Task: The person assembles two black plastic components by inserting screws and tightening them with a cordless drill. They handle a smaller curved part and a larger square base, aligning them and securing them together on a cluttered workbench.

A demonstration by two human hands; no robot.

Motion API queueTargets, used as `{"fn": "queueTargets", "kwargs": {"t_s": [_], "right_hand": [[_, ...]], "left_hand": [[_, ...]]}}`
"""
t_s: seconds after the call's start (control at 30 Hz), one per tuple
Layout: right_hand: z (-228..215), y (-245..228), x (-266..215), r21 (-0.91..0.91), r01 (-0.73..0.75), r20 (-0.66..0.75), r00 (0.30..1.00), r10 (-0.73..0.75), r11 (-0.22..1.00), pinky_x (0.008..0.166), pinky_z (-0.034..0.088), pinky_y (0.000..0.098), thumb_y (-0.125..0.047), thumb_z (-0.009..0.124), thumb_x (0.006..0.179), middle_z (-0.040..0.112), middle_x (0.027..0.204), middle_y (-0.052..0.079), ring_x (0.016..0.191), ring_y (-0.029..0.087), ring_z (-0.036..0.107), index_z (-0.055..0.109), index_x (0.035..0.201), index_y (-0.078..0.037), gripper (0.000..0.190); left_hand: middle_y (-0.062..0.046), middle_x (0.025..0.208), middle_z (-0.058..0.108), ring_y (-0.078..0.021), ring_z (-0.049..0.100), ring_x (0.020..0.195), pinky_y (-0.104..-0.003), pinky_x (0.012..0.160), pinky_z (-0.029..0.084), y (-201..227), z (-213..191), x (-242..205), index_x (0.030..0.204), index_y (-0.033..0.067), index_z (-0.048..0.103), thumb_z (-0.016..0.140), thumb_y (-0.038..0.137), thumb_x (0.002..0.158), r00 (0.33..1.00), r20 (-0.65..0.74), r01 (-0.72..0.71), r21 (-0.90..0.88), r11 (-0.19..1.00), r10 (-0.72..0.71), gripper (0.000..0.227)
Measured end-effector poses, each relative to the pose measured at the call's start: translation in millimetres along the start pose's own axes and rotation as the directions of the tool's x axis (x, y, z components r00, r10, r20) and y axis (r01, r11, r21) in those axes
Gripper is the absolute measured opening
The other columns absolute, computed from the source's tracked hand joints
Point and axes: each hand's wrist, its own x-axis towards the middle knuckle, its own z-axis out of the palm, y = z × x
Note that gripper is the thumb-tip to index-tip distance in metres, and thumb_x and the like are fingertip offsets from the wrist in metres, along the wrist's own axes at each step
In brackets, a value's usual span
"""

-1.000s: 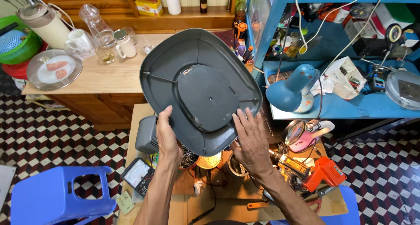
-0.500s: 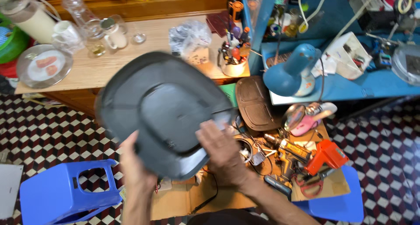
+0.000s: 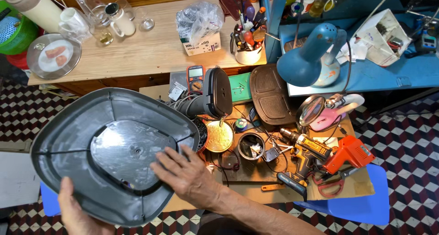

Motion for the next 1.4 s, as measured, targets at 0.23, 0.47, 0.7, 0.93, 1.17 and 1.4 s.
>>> {"fn": "queueTargets", "kwargs": {"t_s": [0.23, 0.47, 0.7, 0.93, 1.17, 1.4], "right_hand": [[-38, 12, 7, 0.117, -0.002, -0.055, 0.998, 0.009, 0.993, 0.118, 0.051, 0.0451, -0.007, 0.065, 0.094, 0.058, 0.150, 0.017, 0.140, 0.038, 0.058, 0.058, 0.147, -0.009, 0.054], [-117, 65, -1, 0.527, -0.498, -0.050, 0.791, 0.610, 0.689, 0.091, 0.055, 0.0342, 0.006, 0.074, 0.085, 0.070, 0.122, 0.015, 0.107, 0.020, 0.066, 0.067, 0.129, -0.001, 0.045], [-148, 72, -16, 0.575, -0.623, -0.232, 0.497, 0.836, 0.530, 0.078, 0.059, 0.0267, -0.012, 0.079, 0.090, 0.077, 0.103, 0.004, 0.088, 0.010, 0.070, 0.074, 0.113, -0.002, 0.026], [-126, 78, -34, 0.508, -0.721, -0.195, 0.436, 0.879, 0.471, 0.078, 0.060, 0.0260, -0.017, 0.079, 0.089, 0.079, 0.098, 0.007, 0.088, 0.012, 0.073, 0.076, 0.109, -0.002, 0.025], [-92, 104, -42, 0.533, -0.748, -0.141, 0.381, 0.914, 0.394, 0.076, 0.059, 0.0260, -0.017, 0.080, 0.088, 0.079, 0.097, 0.007, 0.086, 0.012, 0.073, 0.077, 0.108, -0.001, 0.026], [-59, 134, -26, 0.538, -0.769, -0.047, 0.381, 0.923, 0.345, 0.069, 0.063, 0.0263, -0.017, 0.079, 0.087, 0.078, 0.096, 0.006, 0.082, 0.011, 0.072, 0.076, 0.108, -0.001, 0.026]], "left_hand": [[-0.012, 0.137, 0.057, -0.0277, 0.057, 0.125, -0.046, 0.100, 0.048, 4, 6, -15, 0.146, 0.0080, 0.046, 0.055, 0.057, 0.094, 0.846, 0.498, 0.039, -0.417, 0.908, 0.193, 0.072], [-0.009, 0.113, 0.071, -0.0180, 0.073, 0.095, -0.029, 0.079, 0.062, -156, 115, -14, 0.124, 0.0133, 0.069, 0.070, 0.016, 0.096, 0.758, 0.566, -0.563, 0.320, 0.762, 0.323, 0.028], [-0.009, 0.104, 0.069, -0.0265, 0.070, 0.088, -0.039, 0.073, 0.057, -186, 173, 20, 0.134, 0.0132, 0.063, 0.077, 0.019, 0.087, 0.506, 0.749, -0.838, 0.311, 0.447, 0.428, 0.050], [-0.007, 0.097, 0.070, -0.0246, 0.070, 0.085, -0.037, 0.076, 0.058, -221, 156, 44, 0.115, 0.0112, 0.074, 0.077, 0.014, 0.092, 0.359, 0.855, -0.906, 0.222, 0.361, 0.375, 0.023], [-0.014, 0.118, 0.068, -0.0331, 0.064, 0.111, -0.043, 0.091, 0.053, -226, 108, 54, 0.107, 0.0077, 0.073, 0.077, 0.012, 0.081, 0.302, 0.904, -0.914, 0.185, 0.361, 0.301, 0.026], [-0.021, 0.133, 0.063, -0.0399, 0.054, 0.130, -0.047, 0.114, 0.040, -269, 120, 94, 0.119, 0.0030, 0.069, 0.065, 0.007, 0.076, 0.168, 0.986, -0.896, 0.147, 0.418, 0.014, 0.043]]}}
